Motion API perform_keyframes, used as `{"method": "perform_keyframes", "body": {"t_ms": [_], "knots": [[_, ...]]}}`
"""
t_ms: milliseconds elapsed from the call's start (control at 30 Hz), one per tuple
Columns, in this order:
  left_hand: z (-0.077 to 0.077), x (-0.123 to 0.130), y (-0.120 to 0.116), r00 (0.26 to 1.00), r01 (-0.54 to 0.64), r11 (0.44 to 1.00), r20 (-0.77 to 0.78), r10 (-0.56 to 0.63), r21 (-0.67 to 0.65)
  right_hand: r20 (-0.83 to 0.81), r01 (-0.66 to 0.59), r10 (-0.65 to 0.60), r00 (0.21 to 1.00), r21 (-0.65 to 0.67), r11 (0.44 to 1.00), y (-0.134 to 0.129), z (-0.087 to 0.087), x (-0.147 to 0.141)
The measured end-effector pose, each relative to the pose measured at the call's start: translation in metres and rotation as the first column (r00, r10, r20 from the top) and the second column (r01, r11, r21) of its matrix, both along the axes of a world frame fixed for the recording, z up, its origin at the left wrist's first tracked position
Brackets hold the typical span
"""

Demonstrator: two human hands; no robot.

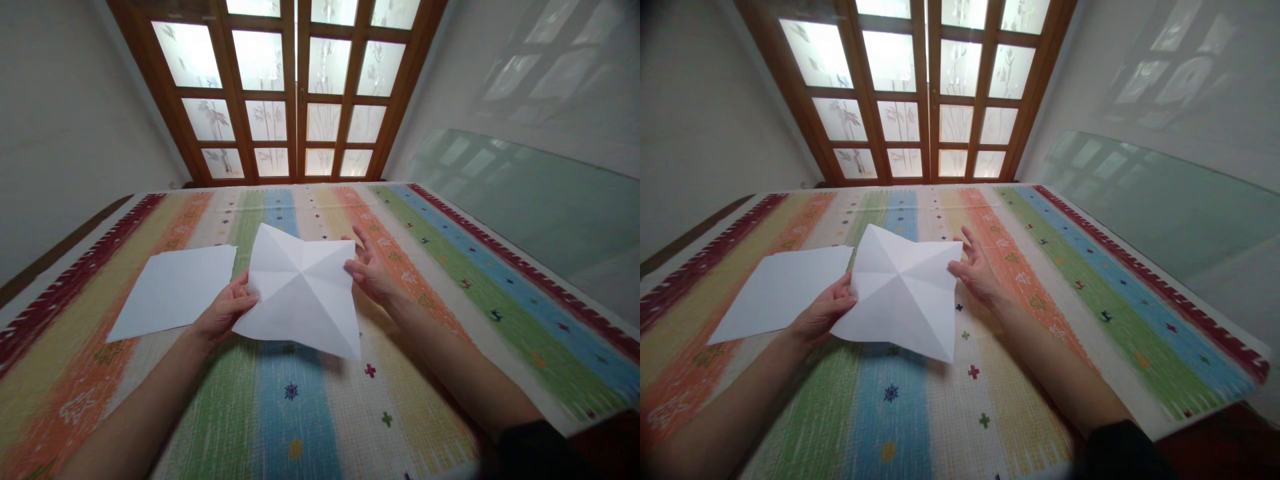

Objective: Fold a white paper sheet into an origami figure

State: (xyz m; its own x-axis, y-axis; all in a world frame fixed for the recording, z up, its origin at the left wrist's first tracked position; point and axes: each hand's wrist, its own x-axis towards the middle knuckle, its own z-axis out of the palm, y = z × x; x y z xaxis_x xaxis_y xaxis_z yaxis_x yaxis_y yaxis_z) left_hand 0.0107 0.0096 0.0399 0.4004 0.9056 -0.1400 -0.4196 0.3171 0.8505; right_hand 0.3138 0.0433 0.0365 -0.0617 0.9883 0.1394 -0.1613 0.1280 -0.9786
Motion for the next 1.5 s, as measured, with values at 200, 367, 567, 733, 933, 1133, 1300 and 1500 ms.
{"method": "perform_keyframes", "body": {"t_ms": [200, 367, 567, 733, 933, 1133, 1300, 1500], "knots": [[-0.001, 0.001, 0.000, 0.998, -0.050, 0.998, -0.035, 0.049, -0.026, 0.146, -0.204, 0.217, 0.965, -0.102, 0.974, 0.000, 0.005, 0.008], [-0.001, 0.007, 0.001, 0.990, -0.131, 0.991, -0.059, 0.130, -0.009, 0.229, -0.295, 0.307, 0.924, -0.084, 0.952, -0.003, 0.003, 0.003], [-0.003, 0.018, -0.002, 0.969, -0.225, 0.974, -0.104, 0.225, 0.013, 0.285, -0.260, 0.245, 0.927, 0.016, 0.965, -0.012, 0.000, -0.010], [-0.007, 0.026, -0.006, 0.953, -0.284, 0.959, -0.107, 0.283, 0.005, 0.289, -0.206, 0.183, 0.940, 0.050, 0.977, -0.015, -0.009, -0.018], [-0.004, 0.024, -0.008, 0.977, -0.208, 0.978, -0.062, 0.206, -0.032, 0.291, -0.128, 0.095, 0.952, 0.097, 0.987, -0.009, -0.019, -0.016], [-0.003, 0.025, -0.009, 0.945, -0.177, 0.981, -0.264, 0.192, 0.079, 0.328, -0.111, 0.067, 0.942, 0.117, 0.987, -0.012, -0.024, -0.021], [-0.004, 0.030, -0.012, 0.846, -0.156, 0.968, -0.479, 0.235, 0.199, 0.348, -0.114, 0.057, 0.936, 0.143, 0.983, -0.018, -0.024, -0.027], [-0.002, 0.031, -0.013, 0.719, -0.133, 0.882, -0.569, 0.399, 0.451, 0.389, -0.133, 0.049, 0.920, 0.192, 0.972, -0.023, -0.022, -0.030]]}}
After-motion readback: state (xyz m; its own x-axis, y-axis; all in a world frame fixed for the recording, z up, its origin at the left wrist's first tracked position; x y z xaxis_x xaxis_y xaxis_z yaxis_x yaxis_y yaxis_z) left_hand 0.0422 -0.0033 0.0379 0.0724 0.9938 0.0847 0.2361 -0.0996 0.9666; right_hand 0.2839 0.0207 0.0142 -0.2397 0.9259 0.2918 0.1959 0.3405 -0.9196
